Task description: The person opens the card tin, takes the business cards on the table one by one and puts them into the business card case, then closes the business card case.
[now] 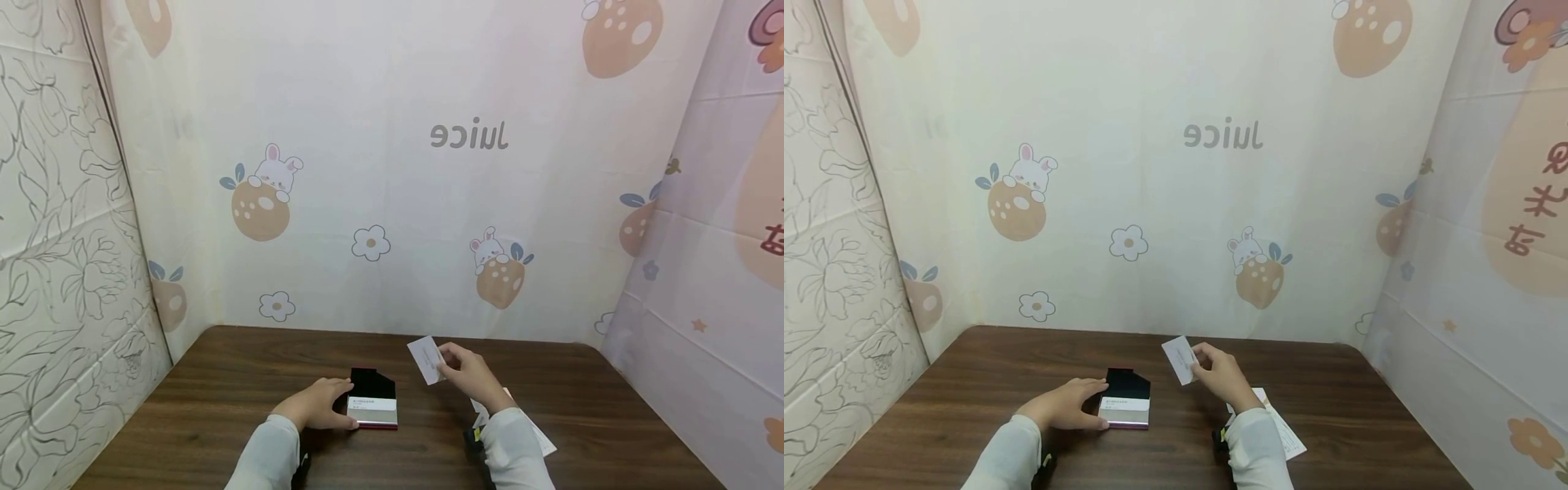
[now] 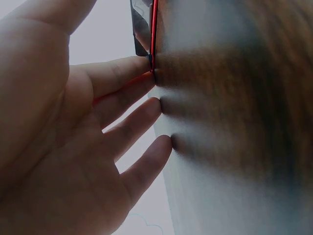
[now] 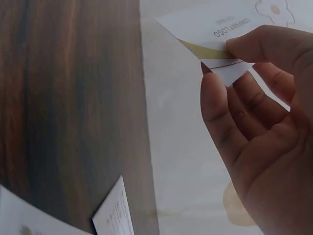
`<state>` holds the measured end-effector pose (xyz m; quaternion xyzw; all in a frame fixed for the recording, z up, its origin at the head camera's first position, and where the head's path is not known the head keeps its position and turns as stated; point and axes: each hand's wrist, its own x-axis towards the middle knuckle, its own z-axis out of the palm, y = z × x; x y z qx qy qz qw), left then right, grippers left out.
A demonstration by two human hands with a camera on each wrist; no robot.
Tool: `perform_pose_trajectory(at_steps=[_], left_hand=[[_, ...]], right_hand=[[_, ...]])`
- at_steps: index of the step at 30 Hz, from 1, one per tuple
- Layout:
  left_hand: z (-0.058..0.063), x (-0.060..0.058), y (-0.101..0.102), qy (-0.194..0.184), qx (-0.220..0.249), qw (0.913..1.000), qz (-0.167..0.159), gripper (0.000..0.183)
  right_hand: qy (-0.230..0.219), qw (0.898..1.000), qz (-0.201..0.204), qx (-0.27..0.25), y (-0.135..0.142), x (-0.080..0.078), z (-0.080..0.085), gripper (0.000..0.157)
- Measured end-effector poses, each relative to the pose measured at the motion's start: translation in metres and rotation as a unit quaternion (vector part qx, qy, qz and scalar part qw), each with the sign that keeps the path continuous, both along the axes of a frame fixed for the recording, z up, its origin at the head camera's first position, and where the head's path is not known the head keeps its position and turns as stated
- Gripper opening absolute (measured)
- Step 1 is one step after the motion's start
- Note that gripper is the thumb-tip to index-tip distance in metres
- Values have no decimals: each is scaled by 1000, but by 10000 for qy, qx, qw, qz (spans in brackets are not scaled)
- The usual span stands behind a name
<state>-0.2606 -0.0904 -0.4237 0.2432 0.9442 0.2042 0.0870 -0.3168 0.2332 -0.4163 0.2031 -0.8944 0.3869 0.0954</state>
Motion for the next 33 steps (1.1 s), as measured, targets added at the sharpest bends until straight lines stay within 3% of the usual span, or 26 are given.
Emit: perform_pose_trajectory(at_steps=[10,19,33], left_hand=[[-6,-2,-1,49,41,10000,-23,78],[-5,-3,-2,161,42,9998,-87,78],[-3,-3,-1,62,55,9999,85,79]], right_hand=[[391,9966,667,301,-31,6,-5,30],[638,9910,1144,258,-64,13,-8,35],[500,9921,1005,566,-78,13,-13,32]])
